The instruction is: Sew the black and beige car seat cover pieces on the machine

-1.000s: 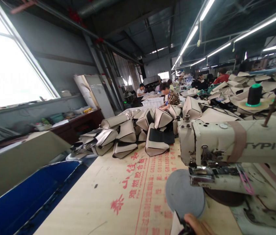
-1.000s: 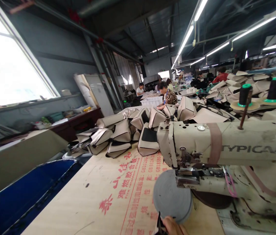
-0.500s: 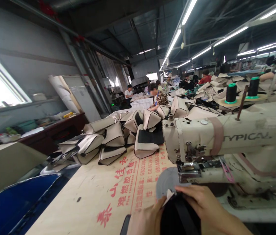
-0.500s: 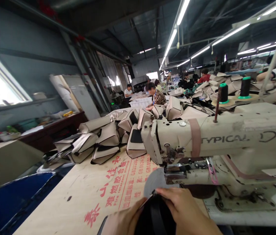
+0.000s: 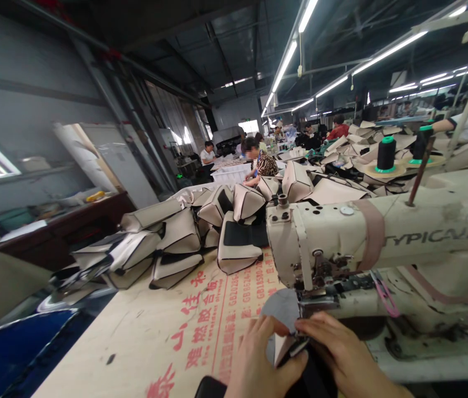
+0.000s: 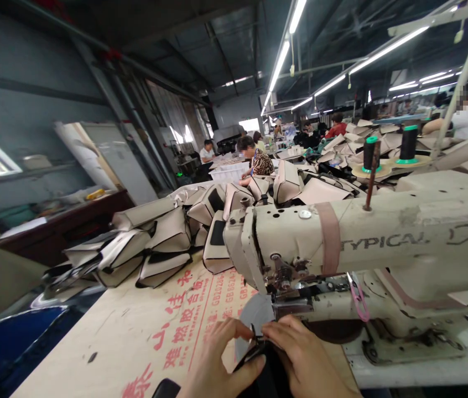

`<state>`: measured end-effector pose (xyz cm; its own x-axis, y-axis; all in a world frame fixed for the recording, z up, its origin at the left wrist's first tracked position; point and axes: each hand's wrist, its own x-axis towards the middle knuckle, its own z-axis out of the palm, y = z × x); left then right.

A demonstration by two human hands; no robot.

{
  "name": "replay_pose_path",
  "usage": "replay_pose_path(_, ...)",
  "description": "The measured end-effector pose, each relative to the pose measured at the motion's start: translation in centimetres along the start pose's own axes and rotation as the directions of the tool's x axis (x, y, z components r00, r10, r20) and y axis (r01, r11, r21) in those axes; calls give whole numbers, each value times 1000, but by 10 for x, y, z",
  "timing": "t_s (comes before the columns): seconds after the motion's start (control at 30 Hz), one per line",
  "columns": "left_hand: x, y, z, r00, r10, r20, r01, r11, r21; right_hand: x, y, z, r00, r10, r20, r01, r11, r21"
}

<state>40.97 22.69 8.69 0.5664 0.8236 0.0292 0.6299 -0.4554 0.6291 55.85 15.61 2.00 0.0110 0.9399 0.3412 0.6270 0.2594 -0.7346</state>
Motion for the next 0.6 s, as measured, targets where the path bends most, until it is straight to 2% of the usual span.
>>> replay_pose_path(0.13,3,7,6,1000,6,-16,-5,1000,19,2,3,2,999,47,16,-48,998,42)
replay_pose_path(0.23,1,4,6,999,5,33,-4,1000,-14,6,-4,0,998,48,52,-49,998,33)
replay_pose_path(0.37,1,-9,3,993,103,58,-103,995,-2,15,-9,-14,986,-64,155,47,993,109)
replay_pose_path(0.5,-1,-20,5,966,250,70,-256,963,84,20,-7,-26,968,-93,234,52,983,174)
replay_pose_path(0.53,-2,-21,5,963,259,70,-264,962,69,20,-6,-27,965,-90,248,48,984,170)
replay_pose_path(0.6,-4,-21,5,981,192,36,-193,981,24,17,-6,-27,964,-79,254,40,987,155)
